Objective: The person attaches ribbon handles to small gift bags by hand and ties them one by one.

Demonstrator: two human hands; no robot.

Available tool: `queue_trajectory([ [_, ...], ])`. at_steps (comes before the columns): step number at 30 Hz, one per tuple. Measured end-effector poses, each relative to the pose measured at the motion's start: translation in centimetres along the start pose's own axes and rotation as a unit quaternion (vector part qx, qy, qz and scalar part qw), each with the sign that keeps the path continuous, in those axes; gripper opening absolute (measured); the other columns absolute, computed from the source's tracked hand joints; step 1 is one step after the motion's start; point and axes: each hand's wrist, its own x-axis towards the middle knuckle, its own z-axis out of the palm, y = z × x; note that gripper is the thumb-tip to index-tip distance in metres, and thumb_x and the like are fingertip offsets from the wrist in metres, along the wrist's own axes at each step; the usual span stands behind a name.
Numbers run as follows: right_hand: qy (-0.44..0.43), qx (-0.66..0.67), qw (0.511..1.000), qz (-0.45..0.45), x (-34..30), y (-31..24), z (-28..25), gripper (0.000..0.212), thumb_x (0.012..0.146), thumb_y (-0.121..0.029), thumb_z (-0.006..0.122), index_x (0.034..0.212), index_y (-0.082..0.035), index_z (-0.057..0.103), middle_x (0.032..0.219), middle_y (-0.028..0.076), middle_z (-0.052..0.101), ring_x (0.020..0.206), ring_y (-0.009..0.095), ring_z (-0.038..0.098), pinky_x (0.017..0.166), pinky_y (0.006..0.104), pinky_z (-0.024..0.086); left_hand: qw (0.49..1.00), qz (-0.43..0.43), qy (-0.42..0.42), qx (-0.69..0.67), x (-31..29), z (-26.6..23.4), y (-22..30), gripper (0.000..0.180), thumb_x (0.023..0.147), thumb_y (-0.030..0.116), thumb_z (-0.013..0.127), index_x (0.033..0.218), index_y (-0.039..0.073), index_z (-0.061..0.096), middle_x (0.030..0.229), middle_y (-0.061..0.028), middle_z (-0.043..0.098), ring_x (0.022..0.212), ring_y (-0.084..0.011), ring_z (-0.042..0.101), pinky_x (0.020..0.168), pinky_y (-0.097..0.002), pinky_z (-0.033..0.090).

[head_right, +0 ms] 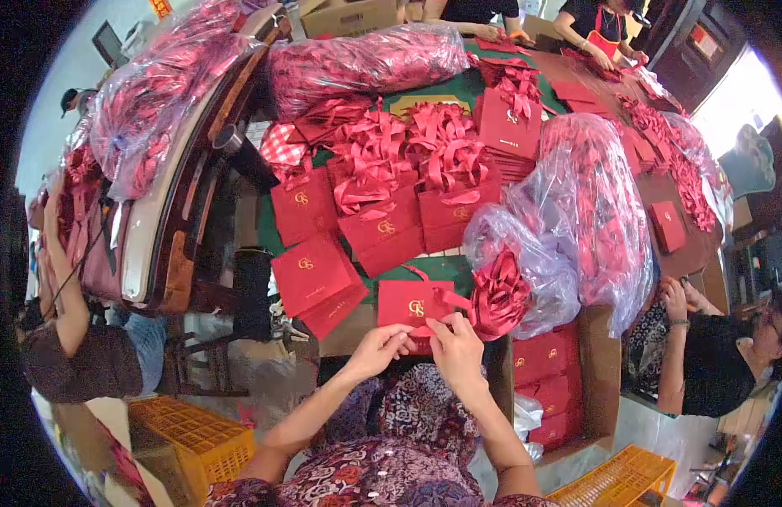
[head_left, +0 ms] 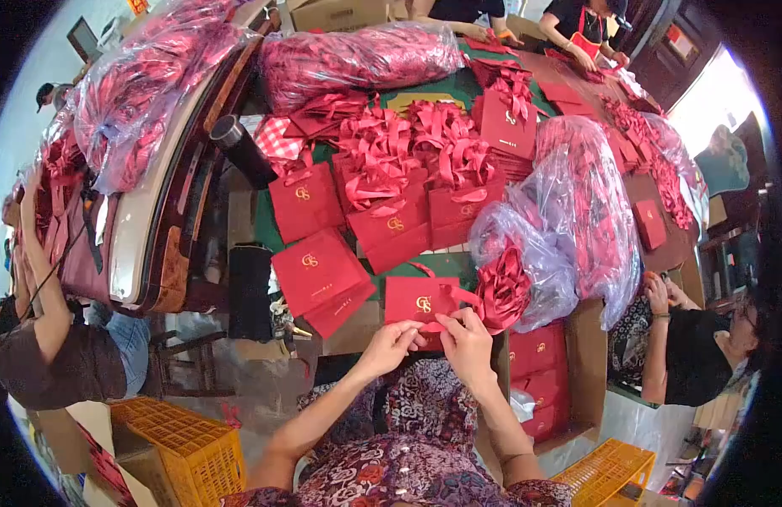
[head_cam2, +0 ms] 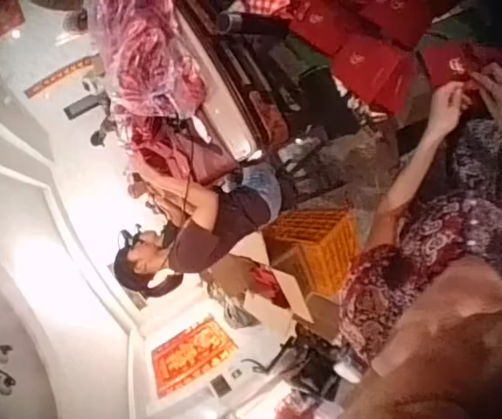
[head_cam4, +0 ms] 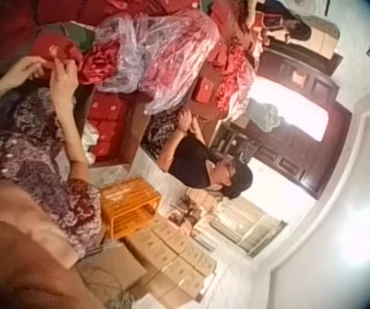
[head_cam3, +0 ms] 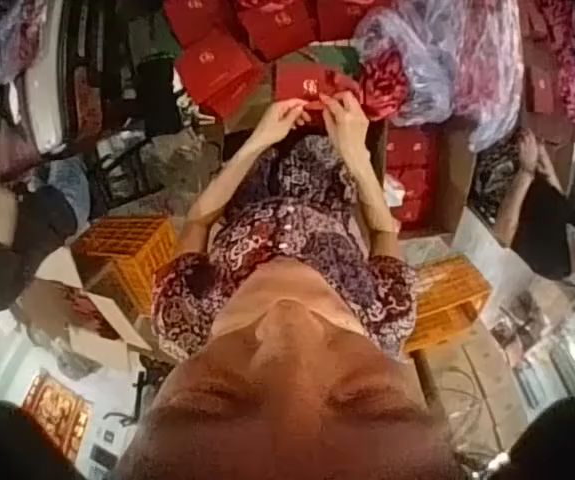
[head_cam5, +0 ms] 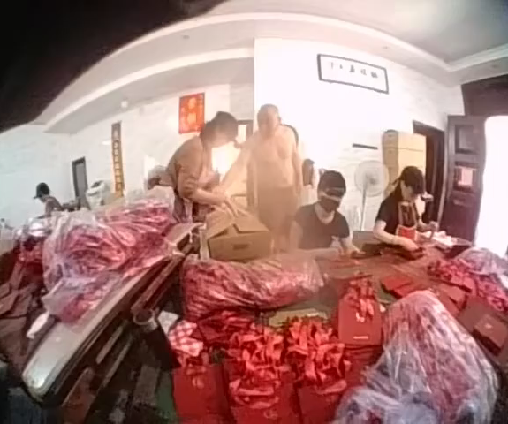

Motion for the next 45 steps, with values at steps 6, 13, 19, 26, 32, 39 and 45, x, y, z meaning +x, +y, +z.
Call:
queue_trajectory([
  [6, -0.030, 0.026, 0.999, 0.005, 0.4, -1.8, -1.8, 0.052, 0.076, -0.013, 0.079, 0.125, -0.006, 0.062, 0.117, 0.013, 0.063, 0.108, 0.034, 0.061, 0.091, 0.0400, 0.052, 0.974, 0.120, 0.120, 0.153, 0.0, 0.0, 1.6, 0.021, 0.095, 0.012, 0.060, 0.111, 0.004, 0.071, 0.090, -0.0150, 0.065, 0.086, -0.0303, 0.066, 0.076, -0.0368, 0.050],
  [13, 0.018, 0.065, 0.997, -0.022, 1.2, -1.4, 0.7, 0.020, 0.082, -0.010, 0.073, 0.101, -0.007, 0.069, 0.088, 0.008, 0.066, 0.077, 0.028, 0.068, 0.064, 0.0368, 0.054, 0.973, 0.143, 0.115, 0.140, 0.4, -0.1, 1.1, 0.022, 0.094, 0.016, 0.062, 0.110, 0.003, 0.071, 0.089, -0.0143, 0.067, 0.083, -0.0282, 0.067, 0.074, -0.0364, 0.050],
  [19, 0.019, 0.068, 0.997, -0.016, 1.2, -1.1, 0.7, 0.012, 0.085, -0.012, 0.071, 0.096, -0.009, 0.068, 0.085, 0.008, 0.063, 0.077, 0.030, 0.066, 0.065, 0.0404, 0.053, 0.946, 0.111, 0.220, 0.211, -1.0, -0.8, 2.8, 0.032, 0.090, 0.014, 0.068, 0.120, 0.006, 0.064, 0.099, -0.0143, 0.062, 0.086, -0.0298, 0.064, 0.077, -0.0373, 0.051],
  [26, 0.033, 0.071, 0.997, 0.016, 2.5, -1.1, 1.9, 0.012, 0.087, -0.014, 0.070, 0.096, -0.007, 0.066, 0.085, 0.012, 0.065, 0.076, 0.033, 0.067, 0.065, 0.0412, 0.053, 0.931, 0.106, 0.241, 0.254, -1.2, 0.6, 1.0, 0.066, 0.083, 0.004, 0.069, 0.140, -0.001, 0.036, 0.121, -0.0265, 0.047, 0.110, -0.0447, 0.053, 0.093, -0.0470, 0.047],
  [32, 0.047, 0.065, 0.995, 0.053, 3.0, 0.2, 3.8, 0.011, 0.086, -0.014, 0.069, 0.093, -0.006, 0.065, 0.085, 0.013, 0.065, 0.076, 0.034, 0.066, 0.065, 0.0422, 0.053, 0.890, 0.178, 0.269, 0.323, -0.2, 0.7, 1.9, 0.062, 0.086, 0.008, 0.068, 0.140, -0.001, 0.039, 0.124, -0.0243, 0.046, 0.111, -0.0445, 0.054, 0.090, -0.0473, 0.050],
  [39, 0.070, 0.061, 0.994, 0.050, 3.1, 0.5, 4.7, 0.012, 0.085, -0.013, 0.070, 0.092, -0.006, 0.064, 0.082, 0.013, 0.064, 0.074, 0.033, 0.066, 0.064, 0.0420, 0.053, 0.880, 0.178, 0.209, 0.388, 3.2, -1.5, 2.1, 0.050, 0.084, 0.006, 0.069, 0.129, -0.001, 0.051, 0.123, -0.0206, 0.049, 0.110, -0.0408, 0.057, 0.087, -0.0447, 0.053],
  [45, 0.072, 0.057, 0.994, 0.065, 2.9, 0.8, 5.2, 0.012, 0.084, -0.014, 0.071, 0.089, -0.006, 0.064, 0.080, 0.012, 0.064, 0.072, 0.032, 0.066, 0.062, 0.0418, 0.052, 0.890, 0.188, 0.206, 0.362, 3.1, -1.3, 3.1, 0.039, 0.080, 0.002, 0.072, 0.115, 0.002, 0.054, 0.114, -0.0171, 0.051, 0.099, -0.0393, 0.061, 0.078, -0.0461, 0.054],
])
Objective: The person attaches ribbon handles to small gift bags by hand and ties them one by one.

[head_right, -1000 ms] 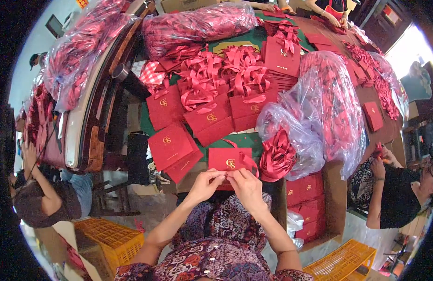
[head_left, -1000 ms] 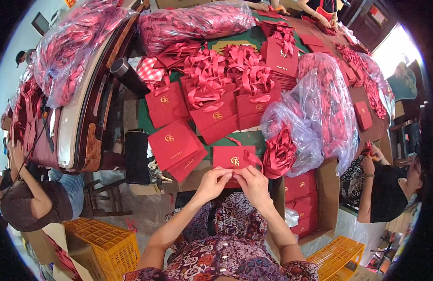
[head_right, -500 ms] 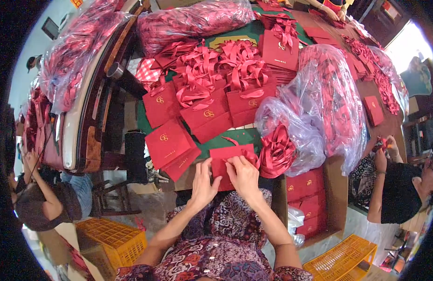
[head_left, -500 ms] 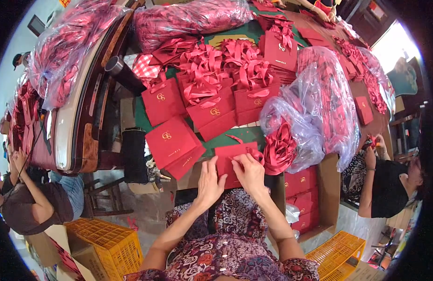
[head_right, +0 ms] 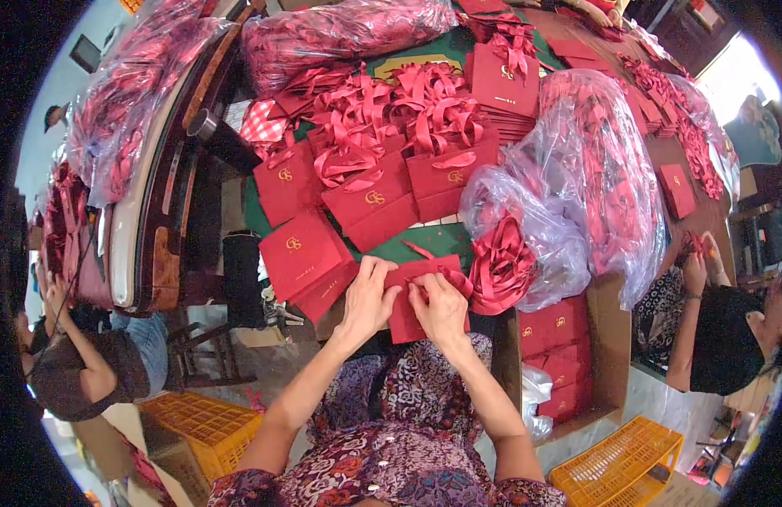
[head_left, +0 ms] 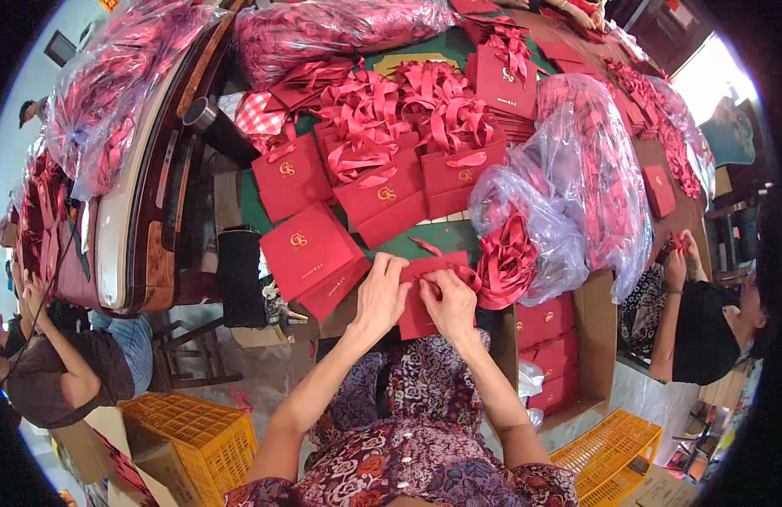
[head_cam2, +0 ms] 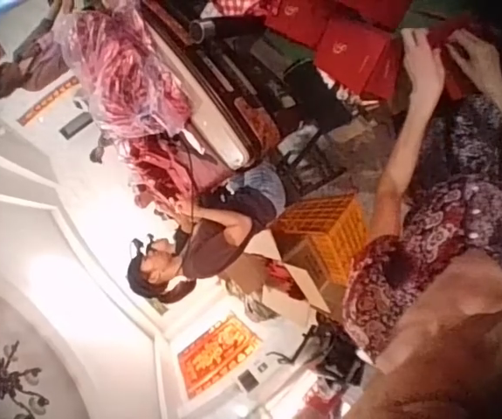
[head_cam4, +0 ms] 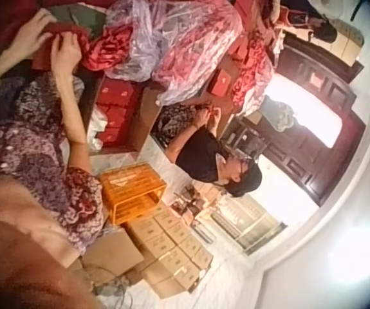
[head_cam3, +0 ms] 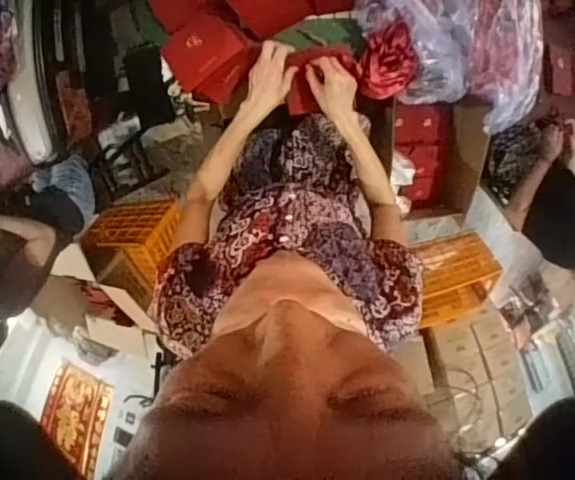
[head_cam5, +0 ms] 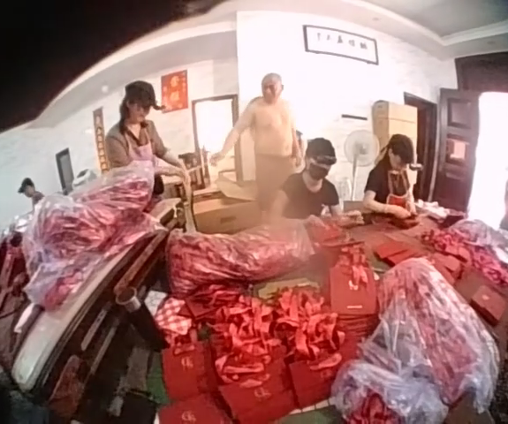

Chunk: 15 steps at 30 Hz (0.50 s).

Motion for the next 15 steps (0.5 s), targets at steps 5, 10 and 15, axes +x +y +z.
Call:
queue_trajectory([
  [5, 0.030, 0.038, 0.999, -0.024, -0.10, -0.10, 0.24, 0.012, 0.083, -0.014, 0.072, 0.085, -0.006, 0.064, 0.078, 0.012, 0.065, 0.071, 0.031, 0.066, 0.062, 0.0416, 0.051, 1.000, 0.002, -0.009, -0.018, 0.11, -0.53, 0.17, 0.033, 0.082, 0.003, 0.069, 0.111, 0.004, 0.053, 0.109, -0.0172, 0.052, 0.094, -0.0405, 0.062, 0.076, -0.0473, 0.053],
  [10, 0.029, 0.055, 0.998, -0.018, -0.13, -0.44, 0.44, 0.013, 0.082, -0.013, 0.073, 0.083, -0.005, 0.062, 0.078, 0.011, 0.065, 0.069, 0.031, 0.065, 0.060, 0.0415, 0.051, 0.999, 0.036, -0.004, -0.039, 0.19, -0.39, -0.34, 0.025, 0.085, 0.003, 0.064, 0.107, 0.003, 0.052, 0.102, -0.0185, 0.059, 0.093, -0.0416, 0.062, 0.075, -0.0485, 0.051],
  [15, 0.022, 0.050, 0.998, -0.008, -0.30, -0.80, 0.38, 0.013, 0.080, -0.009, 0.074, 0.081, -0.003, 0.062, 0.075, 0.010, 0.064, 0.063, 0.026, 0.064, 0.058, 0.0364, 0.050, 0.994, -0.014, -0.034, -0.102, -0.05, -0.57, -0.63, 0.017, 0.087, 0.002, 0.057, 0.104, 0.002, 0.051, 0.094, -0.0200, 0.062, 0.092, -0.0419, 0.062, 0.075, -0.0497, 0.050],
])
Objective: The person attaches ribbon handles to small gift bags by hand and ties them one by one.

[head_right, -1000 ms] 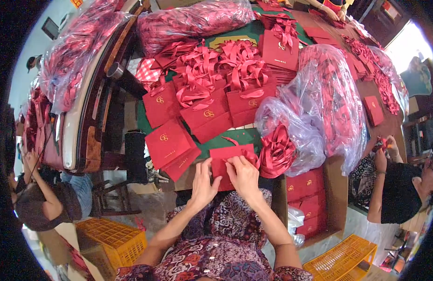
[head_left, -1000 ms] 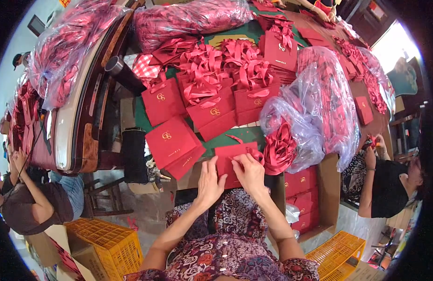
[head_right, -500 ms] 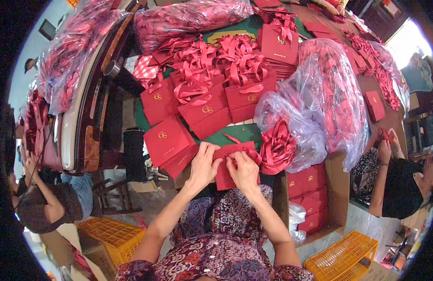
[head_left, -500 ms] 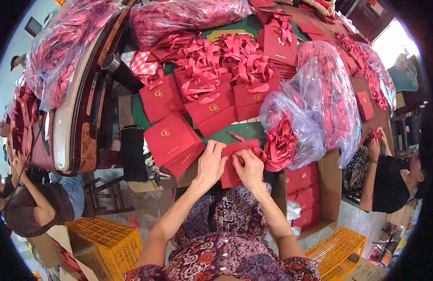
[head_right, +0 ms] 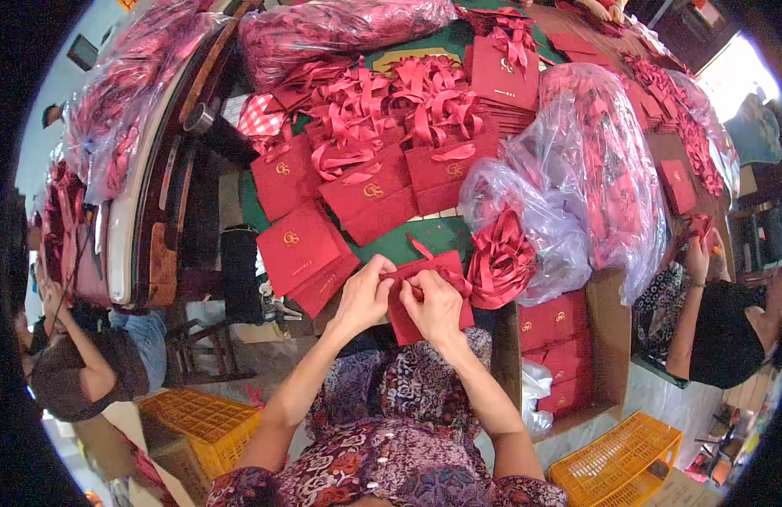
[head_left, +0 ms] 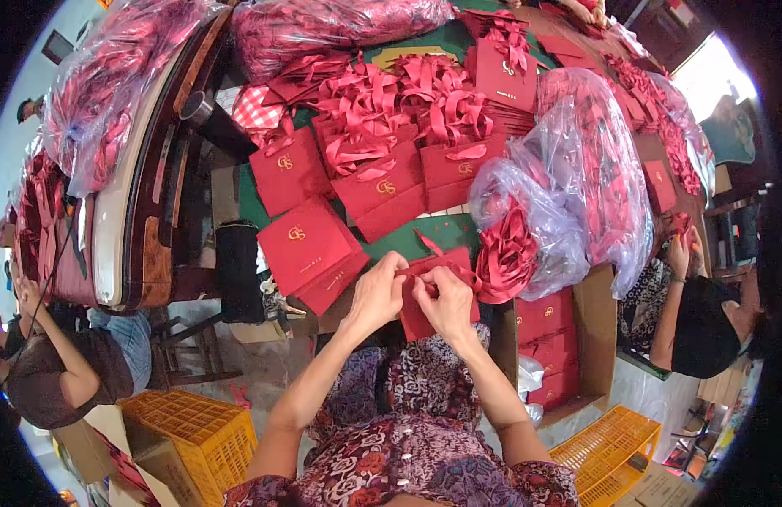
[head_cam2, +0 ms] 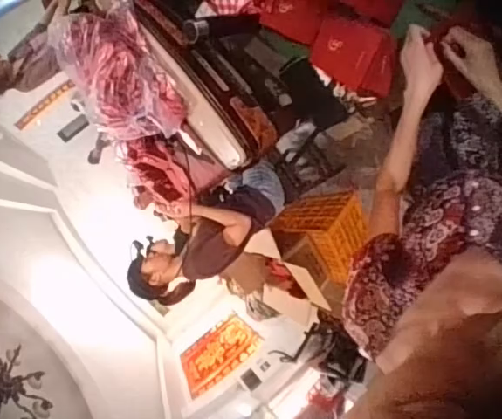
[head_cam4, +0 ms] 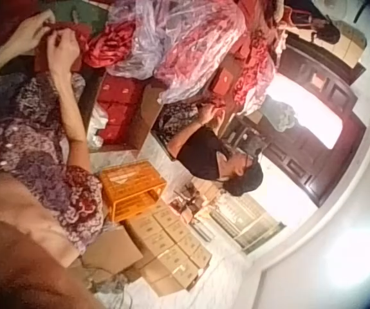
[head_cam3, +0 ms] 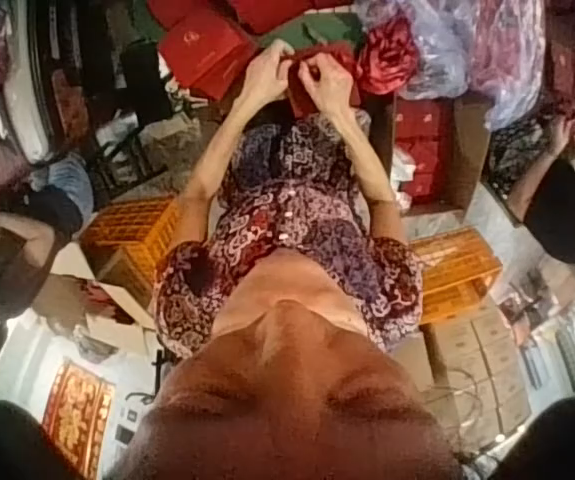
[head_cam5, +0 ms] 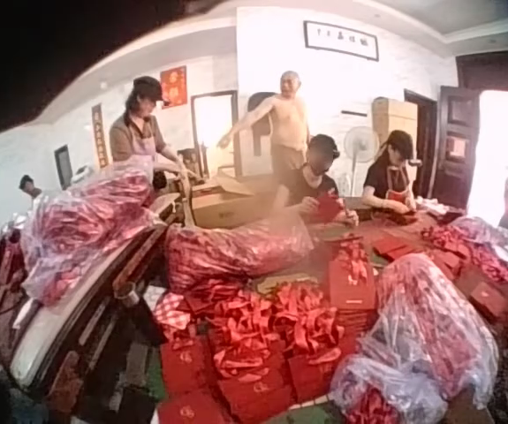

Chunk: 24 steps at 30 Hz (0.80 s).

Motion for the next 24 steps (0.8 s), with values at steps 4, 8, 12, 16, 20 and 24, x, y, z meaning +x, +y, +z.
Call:
queue_trajectory([
  [4, -0.013, -0.013, 1.000, 0.015, -0.1, -0.3, 0.1, 0.014, 0.082, -0.012, 0.072, 0.082, -0.004, 0.060, 0.076, 0.012, 0.063, 0.066, 0.030, 0.064, 0.058, 0.0408, 0.050, 1.000, 0.013, 0.008, -0.016, -0.1, 0.3, 0.4, 0.015, 0.087, 0.001, 0.056, 0.102, 0.002, 0.052, 0.093, -0.0206, 0.062, 0.090, -0.0419, 0.062, 0.074, -0.0494, 0.050],
  [8, -0.027, -0.043, 0.999, -0.005, 0.2, -1.1, -0.6, 0.013, 0.084, -0.012, 0.070, 0.086, -0.005, 0.060, 0.078, 0.014, 0.063, 0.071, 0.035, 0.064, 0.061, 0.0450, 0.050, 0.999, 0.040, 0.015, 0.024, -0.4, 0.5, 0.8, 0.013, 0.089, 0.001, 0.056, 0.102, 0.001, 0.052, 0.095, -0.0209, 0.063, 0.089, -0.0418, 0.063, 0.074, -0.0483, 0.050],
  [12, -0.080, -0.055, 0.995, -0.013, 0.3, -1.8, -1.6, 0.015, 0.085, -0.009, 0.069, 0.097, -0.004, 0.062, 0.088, 0.017, 0.063, 0.079, 0.036, 0.064, 0.066, 0.0452, 0.051, 1.000, 0.007, 0.020, -0.019, -0.4, 0.4, 0.4, 0.014, 0.090, 0.008, 0.061, 0.101, 0.002, 0.054, 0.091, -0.0191, 0.064, 0.086, -0.0409, 0.064, 0.072, -0.0471, 0.051],
  [16, -0.086, 0.031, 0.996, 0.001, 1.8, -2.8, -3.7, 0.025, 0.088, -0.008, 0.064, 0.112, -0.004, 0.061, 0.094, 0.018, 0.059, 0.085, 0.040, 0.061, 0.073, 0.0471, 0.051, 0.998, -0.047, 0.039, 0.013, -0.6, 0.2, 1.3, 0.027, 0.083, 0.016, 0.074, 0.099, 0.004, 0.055, 0.091, -0.0169, 0.065, 0.084, -0.0367, 0.065, 0.071, -0.0445, 0.052],
  [20, -0.136, -0.055, 0.985, -0.093, 4.4, -1.8, -4.5, 0.010, 0.088, -0.012, 0.065, 0.088, -0.002, 0.067, 0.088, 0.014, 0.064, 0.086, 0.037, 0.060, 0.075, 0.0463, 0.049, 0.998, 0.018, 0.043, 0.034, -0.9, 0.2, 2.1, 0.024, 0.081, 0.010, 0.073, 0.099, 0.005, 0.057, 0.089, -0.0134, 0.064, 0.086, -0.0345, 0.064, 0.072, -0.0428, 0.051],
  [24, -0.253, 0.023, 0.966, -0.051, 5.4, 0.6, -3.9, 0.022, 0.089, -0.023, 0.062, 0.087, -0.003, 0.071, 0.084, 0.016, 0.069, 0.085, 0.037, 0.066, 0.081, 0.0442, 0.051, 0.992, 0.097, 0.058, 0.048, -1.0, -0.1, 1.8, 0.020, 0.080, 0.005, 0.072, 0.097, 0.005, 0.060, 0.090, -0.0113, 0.063, 0.084, -0.0320, 0.061, 0.072, -0.0402, 0.050],
])
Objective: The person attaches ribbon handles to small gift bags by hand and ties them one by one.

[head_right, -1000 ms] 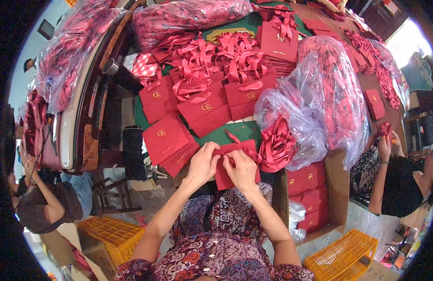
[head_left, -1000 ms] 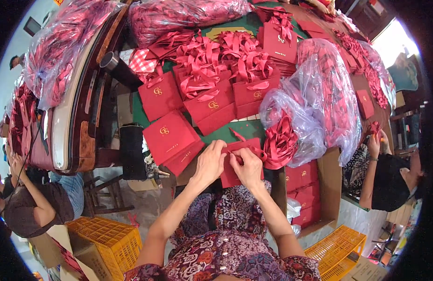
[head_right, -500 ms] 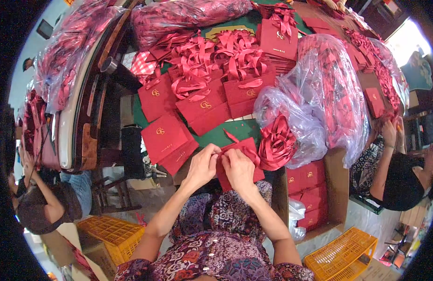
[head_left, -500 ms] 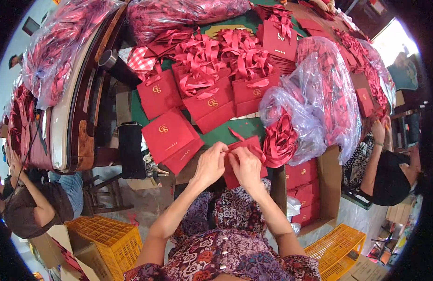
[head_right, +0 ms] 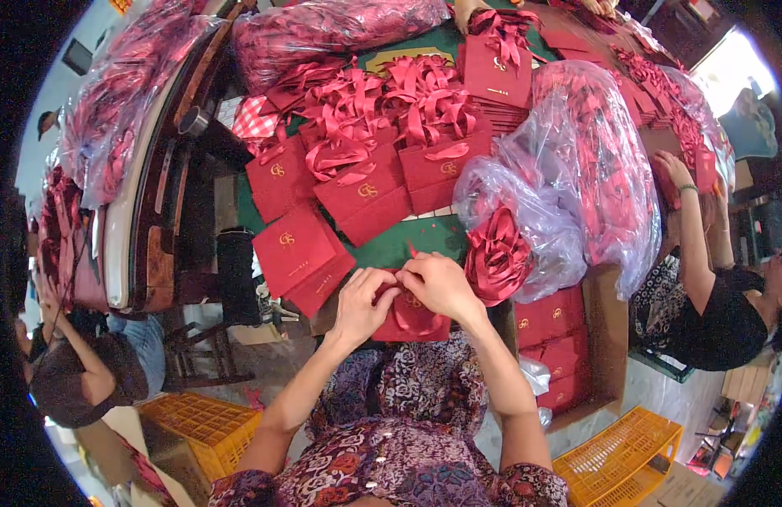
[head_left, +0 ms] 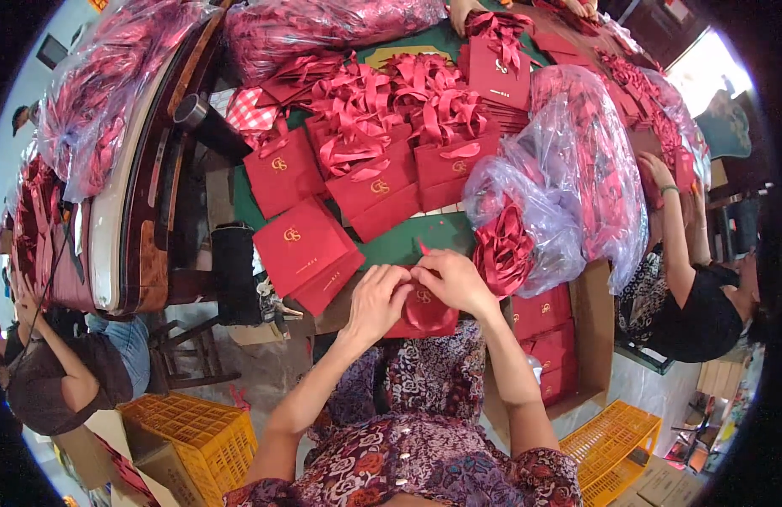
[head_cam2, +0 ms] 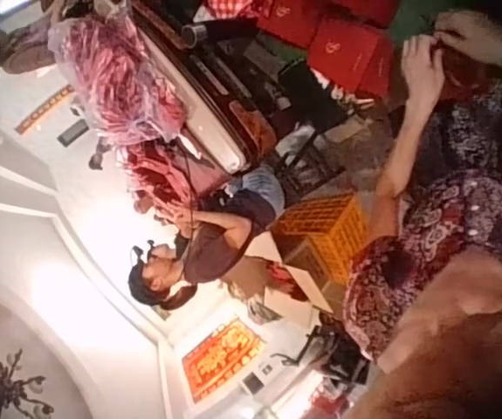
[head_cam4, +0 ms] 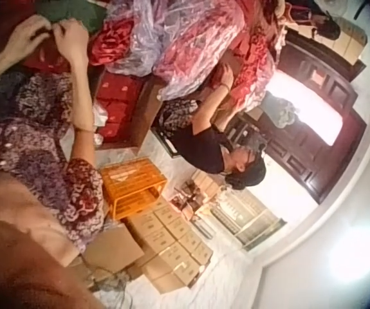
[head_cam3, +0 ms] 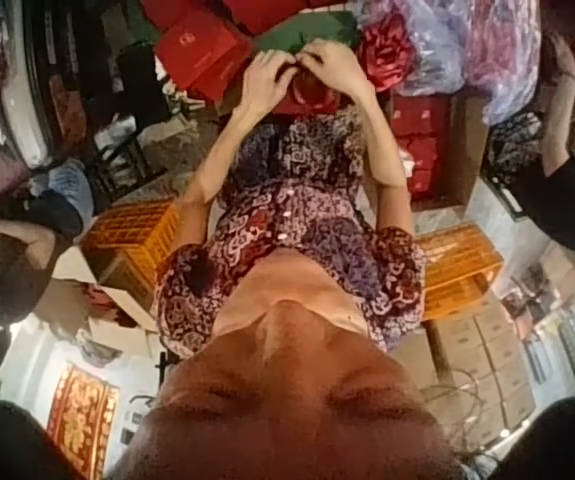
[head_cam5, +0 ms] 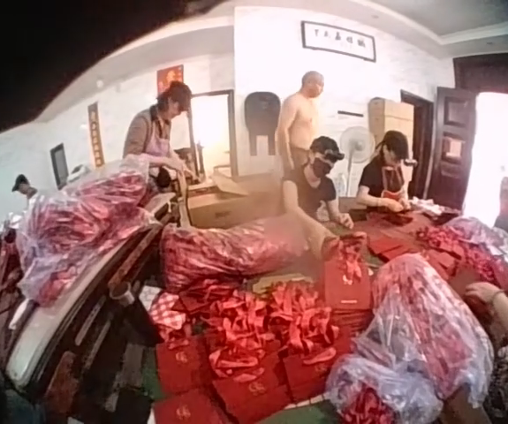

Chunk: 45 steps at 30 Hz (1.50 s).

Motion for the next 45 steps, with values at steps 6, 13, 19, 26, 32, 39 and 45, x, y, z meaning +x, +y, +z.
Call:
queue_trajectory([
  [6, -0.172, 0.159, 0.971, 0.041, 1.5, 1.6, -1.9, 0.022, 0.093, -0.022, 0.064, 0.101, -0.003, 0.073, 0.095, 0.012, 0.073, 0.089, 0.020, 0.069, 0.081, 0.0333, 0.052, 0.998, 0.064, -0.002, -0.006, -0.1, -0.5, -0.6, 0.020, 0.080, 0.004, 0.074, 0.095, 0.003, 0.060, 0.090, -0.0112, 0.063, 0.084, -0.0318, 0.060, 0.072, -0.0391, 0.050],
  [13, -0.212, 0.218, 0.953, 0.017, 2.1, 1.5, -1.2, 0.018, 0.093, -0.015, 0.066, 0.100, 0.001, 0.071, 0.089, 0.005, 0.073, 0.082, 0.010, 0.064, 0.077, 0.0279, 0.051, 0.996, 0.075, -0.036, -0.046, 0.1, -1.5, -1.3, 0.014, 0.086, 0.009, 0.069, 0.094, 0.004, 0.058, 0.090, -0.0117, 0.060, 0.086, -0.0334, 0.059, 0.075, -0.0421, 0.049],
  [19, -0.035, 0.313, 0.943, 0.108, 2.5, 2.3, 2.6, 0.015, 0.093, -0.014, 0.065, 0.088, 0.000, 0.069, 0.079, 0.002, 0.067, 0.076, 0.008, 0.061, 0.070, 0.0256, 0.050, 0.998, 0.039, -0.010, -0.047, 1.0, -2.0, -0.9, 0.014, 0.084, 0.008, 0.072, 0.086, 0.003, 0.059, 0.079, -0.0097, 0.059, 0.068, -0.0253, 0.055, 0.060, -0.0362, 0.045],
  [26, 0.154, 0.051, 0.984, 0.074, 2.6, 3.9, 1.9, 0.020, 0.090, -0.024, 0.069, 0.093, -0.004, 0.071, 0.085, 0.013, 0.069, 0.075, 0.028, 0.069, 0.067, 0.0390, 0.052, 0.985, -0.152, -0.057, -0.057, 0.9, -0.2, -1.5, 0.016, 0.084, 0.008, 0.069, 0.090, 0.003, 0.056, 0.083, -0.0127, 0.062, 0.078, -0.0319, 0.062, 0.069, -0.0417, 0.050],
  [32, 0.111, -0.072, 0.986, 0.101, 2.0, 1.7, 2.7, 0.020, 0.080, -0.019, 0.076, 0.088, -0.005, 0.065, 0.083, 0.013, 0.067, 0.072, 0.029, 0.068, 0.065, 0.0410, 0.053, 0.994, -0.109, 0.001, -0.021, 0.5, 1.3, -2.6, 0.015, 0.084, 0.011, 0.071, 0.091, 0.004, 0.059, 0.085, -0.0122, 0.063, 0.067, -0.0269, 0.060, 0.062, -0.0393, 0.050],
  [39, 0.159, -0.058, 0.983, 0.078, 2.0, 2.1, 4.7, 0.013, 0.082, -0.010, 0.071, 0.088, -0.003, 0.061, 0.084, 0.015, 0.065, 0.078, 0.036, 0.066, 0.067, 0.0454, 0.052, 0.991, -0.117, 0.005, 0.065, 2.3, 2.0, -1.9, 0.021, 0.090, 0.016, 0.065, 0.107, 0.004, 0.059, 0.095, -0.0183, 0.065, 0.081, -0.0405, 0.065, 0.065, -0.0480, 0.051],
  [45, 0.164, 0.078, 0.978, 0.100, 1.1, 2.5, 3.9, 0.016, 0.088, -0.007, 0.066, 0.099, -0.003, 0.055, 0.086, 0.019, 0.066, 0.081, 0.039, 0.066, 0.070, 0.0454, 0.051, 0.986, -0.115, 0.016, 0.116, 3.3, 3.3, -2.6, 0.016, 0.087, 0.014, 0.068, 0.098, 0.005, 0.062, 0.086, -0.0168, 0.064, 0.078, -0.0386, 0.066, 0.065, -0.0480, 0.052],
])
